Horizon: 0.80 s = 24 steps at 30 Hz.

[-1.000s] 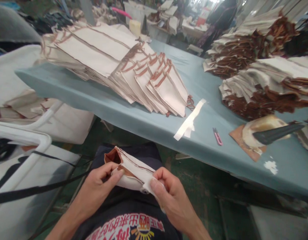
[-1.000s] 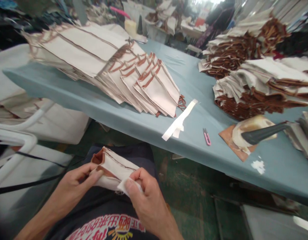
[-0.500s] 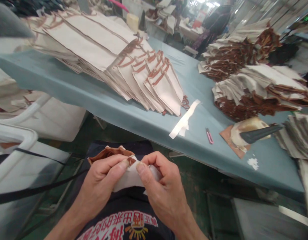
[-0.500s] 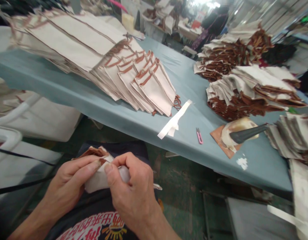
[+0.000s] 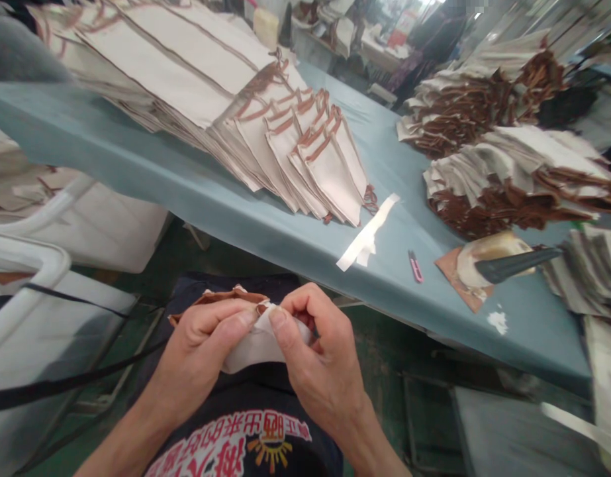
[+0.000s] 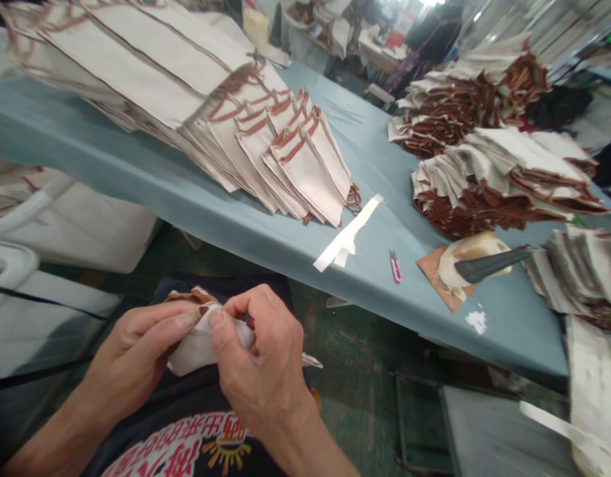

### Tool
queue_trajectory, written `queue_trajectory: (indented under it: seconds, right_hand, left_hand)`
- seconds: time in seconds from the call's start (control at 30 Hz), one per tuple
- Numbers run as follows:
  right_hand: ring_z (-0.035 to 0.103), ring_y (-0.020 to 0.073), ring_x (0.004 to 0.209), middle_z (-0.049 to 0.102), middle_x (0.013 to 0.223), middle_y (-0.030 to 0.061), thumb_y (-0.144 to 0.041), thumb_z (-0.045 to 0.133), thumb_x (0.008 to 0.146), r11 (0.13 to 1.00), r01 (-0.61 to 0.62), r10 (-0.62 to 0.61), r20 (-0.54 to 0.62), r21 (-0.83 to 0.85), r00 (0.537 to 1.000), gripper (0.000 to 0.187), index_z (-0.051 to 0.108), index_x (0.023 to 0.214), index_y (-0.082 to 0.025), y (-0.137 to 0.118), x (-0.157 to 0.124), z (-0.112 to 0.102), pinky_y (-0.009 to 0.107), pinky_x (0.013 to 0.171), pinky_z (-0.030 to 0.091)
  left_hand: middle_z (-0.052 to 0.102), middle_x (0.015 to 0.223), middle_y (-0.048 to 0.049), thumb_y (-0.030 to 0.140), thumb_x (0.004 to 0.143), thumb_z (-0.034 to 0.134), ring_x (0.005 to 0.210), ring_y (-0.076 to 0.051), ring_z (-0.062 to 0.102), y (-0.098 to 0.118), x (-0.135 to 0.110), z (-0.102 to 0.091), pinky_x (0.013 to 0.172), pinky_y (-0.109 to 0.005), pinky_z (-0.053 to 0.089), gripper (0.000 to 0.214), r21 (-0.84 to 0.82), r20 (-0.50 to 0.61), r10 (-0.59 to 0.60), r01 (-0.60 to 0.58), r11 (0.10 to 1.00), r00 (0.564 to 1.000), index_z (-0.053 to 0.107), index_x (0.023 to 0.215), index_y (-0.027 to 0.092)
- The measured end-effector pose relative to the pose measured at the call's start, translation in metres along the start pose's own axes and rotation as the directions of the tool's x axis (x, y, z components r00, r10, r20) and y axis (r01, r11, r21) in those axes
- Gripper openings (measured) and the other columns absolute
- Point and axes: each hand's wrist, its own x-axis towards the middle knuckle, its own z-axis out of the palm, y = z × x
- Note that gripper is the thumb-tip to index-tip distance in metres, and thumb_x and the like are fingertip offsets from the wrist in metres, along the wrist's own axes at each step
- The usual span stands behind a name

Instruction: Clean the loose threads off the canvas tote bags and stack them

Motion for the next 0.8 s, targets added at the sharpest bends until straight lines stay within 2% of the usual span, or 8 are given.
queue_trajectory:
  seconds: [0.2, 0.3, 0.53, 0.7, 0.8]
  right_hand:
    - [0.058, 0.0144, 0.069, 0.063, 0.076, -0.002, -0.027, 0.065, 0.102, 1.0, -0.002, 0.002, -0.024, 0.004, 1.0, 0.022, 0.063, 0.081, -0.022, 0.007, 0.0, 0.009, 0.029, 0.066, 0.043]
    - [0.057, 0.0145, 0.069, 0.062, 0.076, -0.0019, -0.027, 0.065, 0.101, 1.0, -0.007, 0.007, -0.037, 0.004, 0.999, 0.021, 0.062, 0.081, -0.023, 0.009, 0.0, 0.012, 0.03, 0.065, 0.042]
    - [0.058, 0.0148, 0.069, 0.065, 0.078, -0.0015, -0.028, 0.067, 0.101, 0.997, -0.024, 0.022, 0.03, 0.068, 0.999, 0.021, 0.061, 0.081, -0.024, 0.011, 0.003, 0.011, 0.03, 0.064, 0.043]
    - [0.055, 0.0132, 0.067, 0.066, 0.081, -0.0016, -0.022, 0.067, 0.102, 0.993, 0.102, -0.103, 0.018, 0.055, 0.995, 0.019, 0.063, 0.083, -0.023, 0.015, 0.004, 0.012, 0.029, 0.066, 0.045]
    - [0.056, 0.0135, 0.067, 0.068, 0.083, -0.0009, -0.021, 0.067, 0.102, 0.986, 0.159, -0.16, 0.019, 0.052, 0.987, 0.019, 0.064, 0.084, -0.023, 0.016, 0.005, 0.012, 0.029, 0.066, 0.046]
  left_hand:
    - [0.083, 0.084, -0.0082, 0.061, 0.101, 0.072, 0.066, -0.019, 0.064, -0.008, 0.0, -0.004, 0.058, -0.025, 0.054, 0.048, 0.015, -0.009, -0.023, 0.024, 1.0, 1.0, 0.094, 0.095, 0.019]
    - [0.082, 0.079, -0.0073, 0.057, 0.101, 0.071, 0.064, -0.019, 0.063, -0.005, 0.0, -0.004, 0.058, -0.027, 0.056, 0.045, 0.023, 0.002, -0.021, 0.021, 1.0, 1.0, 0.092, 0.088, 0.019]
    - [0.068, 0.062, -0.0039, 0.056, 0.1, 0.068, 0.056, -0.019, 0.057, 0.0, 0.001, -0.007, 0.05, -0.028, 0.052, 0.047, 0.028, 0.009, -0.074, 0.074, 0.997, 0.997, 0.084, 0.075, 0.019]
    - [0.058, 0.062, -0.0007, 0.059, 0.097, 0.071, 0.056, -0.015, 0.049, 0.001, 0.003, -0.008, 0.051, -0.025, 0.047, 0.048, 0.009, -0.003, -0.098, 0.098, 0.995, 0.995, 0.079, 0.07, 0.019]
    - [0.058, 0.061, -0.0008, 0.059, 0.095, 0.071, 0.055, -0.016, 0.049, 0.002, 0.003, -0.009, 0.051, -0.026, 0.047, 0.049, 0.024, -0.005, -0.109, 0.109, 0.994, 0.994, 0.077, 0.066, 0.02]
